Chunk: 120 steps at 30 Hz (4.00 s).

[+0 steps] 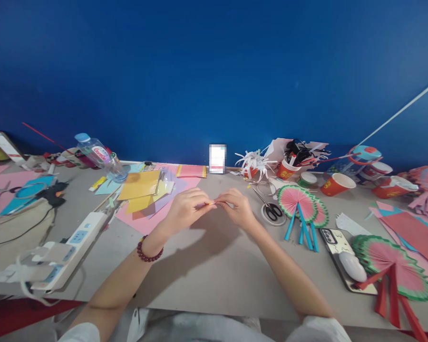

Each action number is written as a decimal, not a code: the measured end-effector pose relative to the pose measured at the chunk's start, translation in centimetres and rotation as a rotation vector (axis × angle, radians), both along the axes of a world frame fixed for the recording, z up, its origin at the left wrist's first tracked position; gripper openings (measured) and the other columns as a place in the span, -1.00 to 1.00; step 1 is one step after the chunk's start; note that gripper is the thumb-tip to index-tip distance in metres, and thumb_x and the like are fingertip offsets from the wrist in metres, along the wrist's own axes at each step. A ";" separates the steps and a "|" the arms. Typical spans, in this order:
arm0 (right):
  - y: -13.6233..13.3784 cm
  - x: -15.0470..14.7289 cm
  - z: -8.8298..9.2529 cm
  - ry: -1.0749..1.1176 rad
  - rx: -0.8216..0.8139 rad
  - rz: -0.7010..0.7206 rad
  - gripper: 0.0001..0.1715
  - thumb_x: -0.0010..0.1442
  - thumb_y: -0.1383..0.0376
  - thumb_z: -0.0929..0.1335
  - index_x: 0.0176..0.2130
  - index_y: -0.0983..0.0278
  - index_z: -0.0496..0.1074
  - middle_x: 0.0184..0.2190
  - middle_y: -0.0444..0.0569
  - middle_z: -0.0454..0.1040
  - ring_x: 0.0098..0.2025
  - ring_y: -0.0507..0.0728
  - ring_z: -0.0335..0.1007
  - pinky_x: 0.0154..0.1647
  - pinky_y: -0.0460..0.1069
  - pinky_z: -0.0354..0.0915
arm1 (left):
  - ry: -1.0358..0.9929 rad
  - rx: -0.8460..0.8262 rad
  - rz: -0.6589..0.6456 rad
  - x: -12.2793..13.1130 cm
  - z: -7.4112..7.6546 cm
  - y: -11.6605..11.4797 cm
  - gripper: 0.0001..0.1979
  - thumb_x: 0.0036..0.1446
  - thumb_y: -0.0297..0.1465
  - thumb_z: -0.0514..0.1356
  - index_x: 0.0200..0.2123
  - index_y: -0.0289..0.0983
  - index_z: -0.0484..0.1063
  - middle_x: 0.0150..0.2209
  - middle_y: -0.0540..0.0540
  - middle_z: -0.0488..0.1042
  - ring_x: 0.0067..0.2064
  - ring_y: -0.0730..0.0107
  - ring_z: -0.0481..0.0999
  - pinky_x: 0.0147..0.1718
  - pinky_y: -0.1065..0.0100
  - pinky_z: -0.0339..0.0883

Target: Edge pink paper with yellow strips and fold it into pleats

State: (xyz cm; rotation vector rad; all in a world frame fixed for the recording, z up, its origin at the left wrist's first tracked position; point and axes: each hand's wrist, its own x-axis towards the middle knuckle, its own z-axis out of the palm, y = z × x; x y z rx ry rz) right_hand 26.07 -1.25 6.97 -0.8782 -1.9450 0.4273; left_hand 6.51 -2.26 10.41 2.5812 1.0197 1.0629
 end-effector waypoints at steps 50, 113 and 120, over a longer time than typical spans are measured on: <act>-3.1 0.5 -8.9 0.194 -0.598 -0.267 -0.64 0.02 0.07 0.43 -0.48 0.23 0.25 -0.65 -0.21 0.35 -0.66 0.01 0.25 -0.67 -0.10 0.17 | 0.460 0.338 0.140 -0.6 -9.3 0.2 -0.77 0.21 -0.62 -0.06 -0.31 -0.29 0.34 -0.38 -0.10 0.41 -0.31 0.32 0.40 -0.35 0.30 0.21; -1.4 5.2 -9.3 -0.529 -0.003 -0.208 -0.73 0.29 0.29 0.22 -0.23 0.22 0.50 -0.21 0.02 0.54 -0.17 0.15 0.44 -0.15 0.03 0.35 | 0.287 -0.054 0.109 -3.3 -11.6 0.9 -0.77 0.30 -0.43 0.00 -0.29 -0.25 0.45 -0.33 -0.06 0.46 -0.25 0.37 0.42 -0.25 0.33 0.29; -1.5 4.9 -9.5 -0.531 -0.008 -0.240 -0.71 0.30 0.30 0.21 -0.28 0.24 0.50 -0.29 0.01 0.53 -0.22 0.15 0.43 -0.23 0.01 0.35 | 0.220 -0.104 0.151 -3.2 -11.4 0.6 -0.82 0.28 -0.42 0.04 -0.31 -0.27 0.43 -0.29 -0.06 0.49 -0.22 0.36 0.45 -0.19 0.32 0.32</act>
